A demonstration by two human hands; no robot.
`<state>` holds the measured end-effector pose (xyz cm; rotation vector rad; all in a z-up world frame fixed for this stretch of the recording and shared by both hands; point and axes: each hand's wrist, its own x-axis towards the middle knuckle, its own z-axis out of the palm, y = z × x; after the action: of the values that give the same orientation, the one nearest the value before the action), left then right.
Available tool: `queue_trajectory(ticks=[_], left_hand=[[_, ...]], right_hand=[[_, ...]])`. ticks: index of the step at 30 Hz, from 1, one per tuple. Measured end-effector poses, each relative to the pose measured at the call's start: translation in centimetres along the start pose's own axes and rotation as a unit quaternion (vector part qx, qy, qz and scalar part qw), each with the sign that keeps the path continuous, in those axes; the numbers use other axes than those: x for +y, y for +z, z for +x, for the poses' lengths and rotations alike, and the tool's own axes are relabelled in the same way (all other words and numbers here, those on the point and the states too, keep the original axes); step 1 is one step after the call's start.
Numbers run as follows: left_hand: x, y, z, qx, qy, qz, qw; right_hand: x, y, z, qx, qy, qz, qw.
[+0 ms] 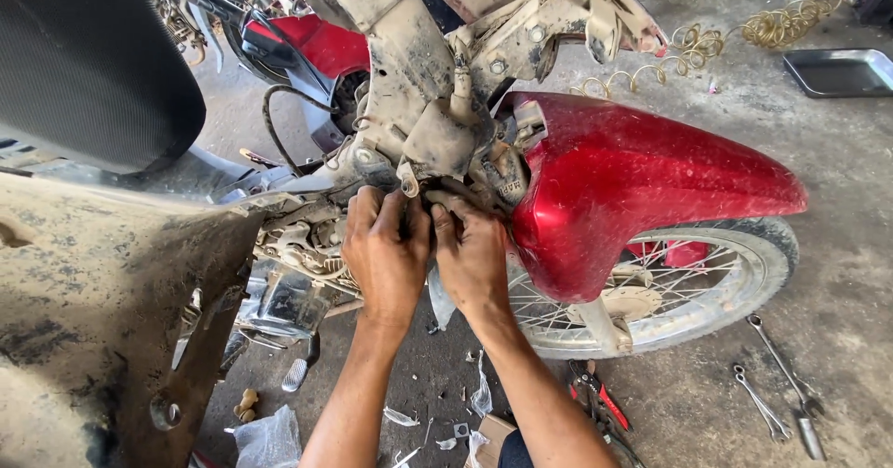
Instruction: The person is working on the electrical wiring of a motorcycle, specifically around the ignition switch area, using pliers to manipulate connectors.
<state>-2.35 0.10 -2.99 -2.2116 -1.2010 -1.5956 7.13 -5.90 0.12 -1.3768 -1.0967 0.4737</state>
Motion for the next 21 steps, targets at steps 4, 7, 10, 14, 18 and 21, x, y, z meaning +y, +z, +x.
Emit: queue_trajectory(ticks=[4,7,10,14,18,21], left_hand=[[0.4,0.2,0.1,-0.008,-0.028,0.0,1.0],[0.4,0.6,-0.2,-0.002,-0.038,-0.009,0.999],[0.7,0.6,-0.4,0.006,-0.033,-0.009,0.999],[0.2,0.9,-0.7,0.012,-0.03,-0.01,0.999],[-0.2,0.8,-0.8,-0.019,-0.065,-0.042,0.997],[0.8,-2.4,0.5,-0.067,-0.129,-0.134,0.98]], right_hand=[[2.5,1.1,0.8,-0.003,-0.021,0.019,1.0],[3.4,1.7,1.2,0.015,-0.045,0.048,0.998],[3.3,1.9,0.6,0.035,-0.043,0.094,0.994],[1.0,0.7,0.6,0.023,-0.028,0.086,0.996],[3.6,0.5,1.3,-0.013,-0.135,-0.111,0.984],[3.5,0.3,0.7,-0.006,-0.106,-0.058,0.993]])
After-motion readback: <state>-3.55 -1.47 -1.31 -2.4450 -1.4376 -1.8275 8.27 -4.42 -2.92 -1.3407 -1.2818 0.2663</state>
